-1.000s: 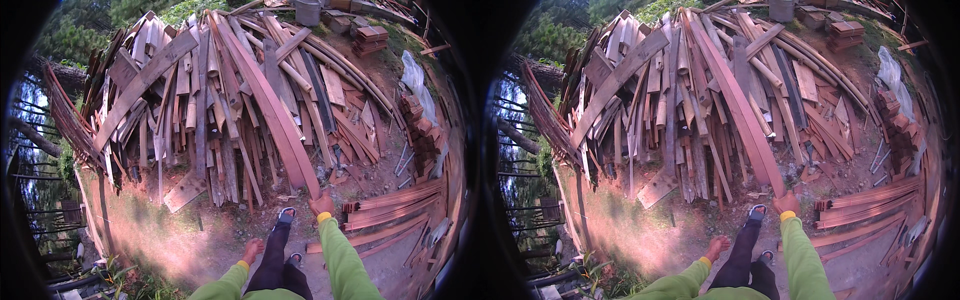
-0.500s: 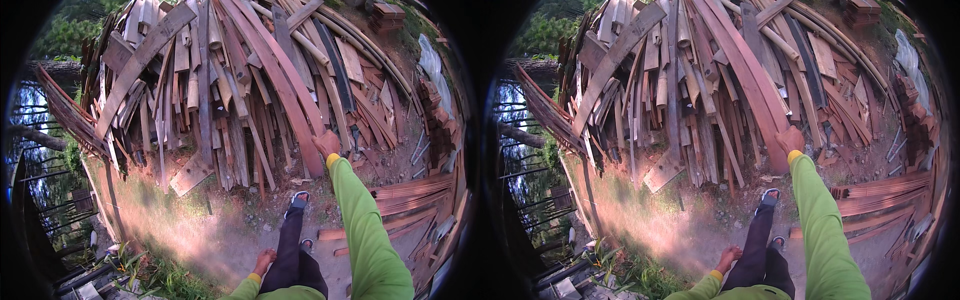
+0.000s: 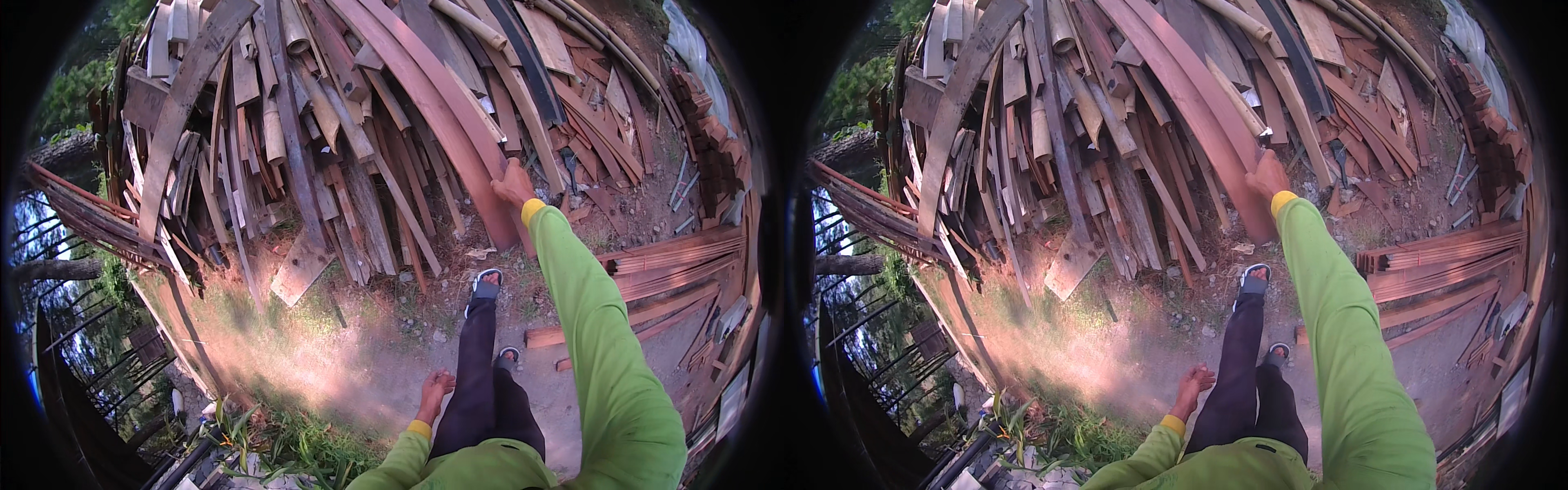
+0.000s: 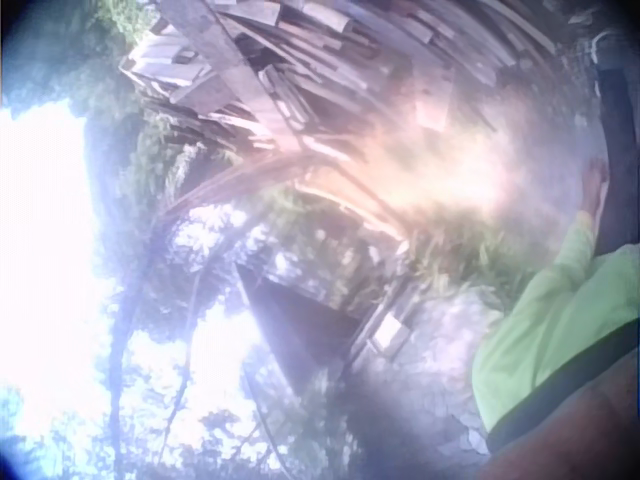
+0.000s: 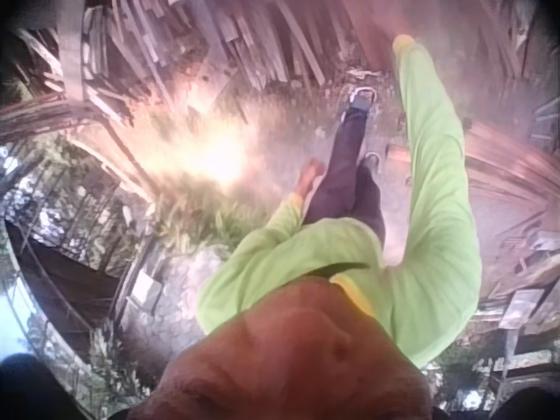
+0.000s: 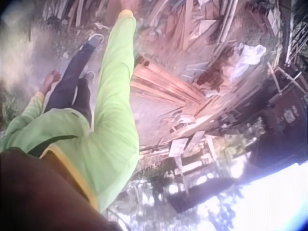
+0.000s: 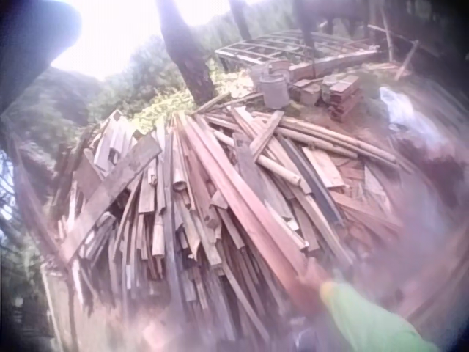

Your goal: The person organizes wooden planks and then sits on the ground to sharpen a large curved blade using a green sharpening stone. The person holds the blade steady with one hand and rubs the stone along the edge with the other hand repeatedly.

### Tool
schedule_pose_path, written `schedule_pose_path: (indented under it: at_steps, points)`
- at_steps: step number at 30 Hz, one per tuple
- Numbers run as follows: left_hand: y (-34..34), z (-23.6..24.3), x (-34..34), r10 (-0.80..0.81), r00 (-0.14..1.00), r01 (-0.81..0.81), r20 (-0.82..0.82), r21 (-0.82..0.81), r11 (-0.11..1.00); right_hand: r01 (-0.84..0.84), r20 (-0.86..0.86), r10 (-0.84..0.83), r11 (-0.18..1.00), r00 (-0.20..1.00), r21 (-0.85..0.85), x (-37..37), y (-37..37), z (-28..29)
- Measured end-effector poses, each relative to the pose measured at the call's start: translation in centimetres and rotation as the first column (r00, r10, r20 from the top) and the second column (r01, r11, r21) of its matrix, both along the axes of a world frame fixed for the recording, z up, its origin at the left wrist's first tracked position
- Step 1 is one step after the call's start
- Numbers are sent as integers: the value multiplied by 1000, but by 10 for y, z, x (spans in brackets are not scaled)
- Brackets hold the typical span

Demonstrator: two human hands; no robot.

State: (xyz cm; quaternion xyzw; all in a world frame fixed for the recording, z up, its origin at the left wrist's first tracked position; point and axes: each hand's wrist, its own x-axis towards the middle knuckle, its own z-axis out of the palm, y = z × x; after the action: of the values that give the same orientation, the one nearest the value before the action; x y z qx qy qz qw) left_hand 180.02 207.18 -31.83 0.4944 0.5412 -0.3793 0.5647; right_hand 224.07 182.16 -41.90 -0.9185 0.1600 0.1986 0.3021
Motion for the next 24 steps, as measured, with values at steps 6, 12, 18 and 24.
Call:
schedule_pose_path:
  at_steps: [6,12,18,24]
  points:
    - [1,2,-6,50,999,-50,-13,-5,999,6,90,-14,996,996,94,14,-3,1]
    - [5,4,3,5,1000,-5,-31,0,1000,19,94,-28,995,995,99,46,-15,-24]
    - [0,6,9,23,999,-23,-46,2,1000,138,192,-158,984,969,114,-35,-45,-20]
    - [-15,4,22,-12,1000,12,-6,-33,999,66,-208,-65,998,976,-1,-253,-87,3]
